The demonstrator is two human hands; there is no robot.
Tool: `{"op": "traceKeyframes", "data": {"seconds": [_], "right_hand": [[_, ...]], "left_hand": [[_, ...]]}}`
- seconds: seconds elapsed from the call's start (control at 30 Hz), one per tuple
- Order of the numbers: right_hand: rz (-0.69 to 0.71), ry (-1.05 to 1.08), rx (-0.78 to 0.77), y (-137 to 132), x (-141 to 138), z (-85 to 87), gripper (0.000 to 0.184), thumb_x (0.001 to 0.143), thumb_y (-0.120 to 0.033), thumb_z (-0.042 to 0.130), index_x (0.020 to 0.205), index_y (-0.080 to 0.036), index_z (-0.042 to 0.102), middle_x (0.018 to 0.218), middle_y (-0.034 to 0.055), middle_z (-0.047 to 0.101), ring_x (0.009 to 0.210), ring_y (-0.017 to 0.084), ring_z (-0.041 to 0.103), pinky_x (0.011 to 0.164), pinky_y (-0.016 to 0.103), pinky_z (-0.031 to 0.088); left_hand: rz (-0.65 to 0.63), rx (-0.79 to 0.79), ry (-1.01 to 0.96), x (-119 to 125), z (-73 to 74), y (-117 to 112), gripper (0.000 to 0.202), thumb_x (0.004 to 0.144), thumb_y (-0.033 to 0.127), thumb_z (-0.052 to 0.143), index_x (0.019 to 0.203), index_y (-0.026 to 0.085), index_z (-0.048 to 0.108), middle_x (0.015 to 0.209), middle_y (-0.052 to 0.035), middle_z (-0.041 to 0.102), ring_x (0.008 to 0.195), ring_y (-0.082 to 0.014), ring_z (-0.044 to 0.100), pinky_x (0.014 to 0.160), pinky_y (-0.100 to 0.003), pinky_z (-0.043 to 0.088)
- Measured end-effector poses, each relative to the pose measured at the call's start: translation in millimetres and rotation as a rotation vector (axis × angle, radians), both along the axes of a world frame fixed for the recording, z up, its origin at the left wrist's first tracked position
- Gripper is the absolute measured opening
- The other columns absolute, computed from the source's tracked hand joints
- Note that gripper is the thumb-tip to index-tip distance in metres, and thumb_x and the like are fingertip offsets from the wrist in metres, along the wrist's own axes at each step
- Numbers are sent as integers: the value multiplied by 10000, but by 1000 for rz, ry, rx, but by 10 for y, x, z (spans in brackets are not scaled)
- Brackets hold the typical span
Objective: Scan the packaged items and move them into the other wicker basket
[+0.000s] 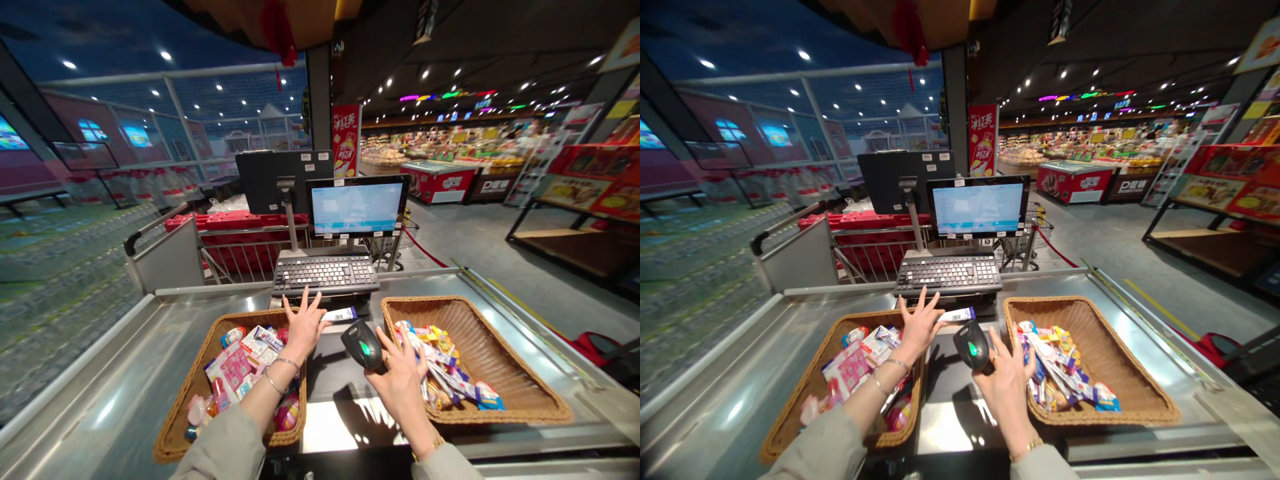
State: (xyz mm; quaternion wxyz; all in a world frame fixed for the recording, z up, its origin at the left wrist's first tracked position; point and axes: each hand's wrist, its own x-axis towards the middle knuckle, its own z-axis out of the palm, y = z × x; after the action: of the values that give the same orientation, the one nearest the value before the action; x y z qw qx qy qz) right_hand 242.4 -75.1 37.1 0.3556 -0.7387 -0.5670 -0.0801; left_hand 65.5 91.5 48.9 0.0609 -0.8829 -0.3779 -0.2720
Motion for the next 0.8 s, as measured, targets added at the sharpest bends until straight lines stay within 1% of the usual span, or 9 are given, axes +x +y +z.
{"op": "traceKeyframes", "data": {"seconds": [0.2, 0.3, 0.4, 0.5, 0.73, 0.8], "right_hand": [[-38, -48, 4, -20, 121, -117, 138, 699, -282, 627, 783, -268, 735, 1348, 15, 654, 1439, 390, 316, 1139, 678, 81], [-77, -65, -2, -47, 199, -154, 127, 716, -307, 636, 788, -275, 737, 1354, 23, 650, 1448, 390, 299, 1136, 673, 102], [-127, -60, 12, -85, 246, -140, 163, 735, -314, 630, 833, -285, 757, 1348, 20, 654, 1451, 382, 295, 1140, 653, 124], [-195, -39, 35, -127, 284, -103, 207, 763, -317, 613, 894, -285, 771, 1334, 26, 664, 1443, 375, 312, 1141, 644, 121], [-337, -9, 58, -236, 495, -81, 299, 809, -436, 587, 1001, -295, 767, 1294, 43, 688, 1417, 377, 355, 1110, 652, 143], [-369, -6, 48, -279, 560, -81, 319, 816, -470, 578, 999, -287, 765, 1306, 45, 681, 1418, 375, 353, 1110, 645, 152]], "left_hand": [[-15, -6, 13, 76, -2, 1, 143, 901, 336, 657, 1007, 254, 708, 1456, -78, 574, 1490, -389, 290, 1086, -845, -41], [-33, -9, 19, 139, 15, -8, 147, 902, 343, 655, 1007, 256, 710, 1457, -78, 573, 1488, -394, 290, 1080, -853, -28], [-52, 3, 28, 218, 19, -9, 152, 901, 348, 653, 1007, 258, 715, 1457, -84, 572, 1491, -397, 282, 1075, -858, -21], [-75, 20, 38, 311, 9, 0, 153, 899, 352, 654, 1005, 263, 719, 1456, -82, 572, 1486, -394, 296, 1077, -853, -28], [-143, 10, 65, 542, 42, -20, 144, 904, 335, 648, 1010, 268, 719, 1464, -76, 563, 1487, -397, 288, 1069, -856, -40], [-165, 12, 65, 611, 57, -30, 135, 902, 328, 650, 1001, 266, 719, 1460, -77, 567, 1488, -396, 286, 1073, -851, -43]]}}
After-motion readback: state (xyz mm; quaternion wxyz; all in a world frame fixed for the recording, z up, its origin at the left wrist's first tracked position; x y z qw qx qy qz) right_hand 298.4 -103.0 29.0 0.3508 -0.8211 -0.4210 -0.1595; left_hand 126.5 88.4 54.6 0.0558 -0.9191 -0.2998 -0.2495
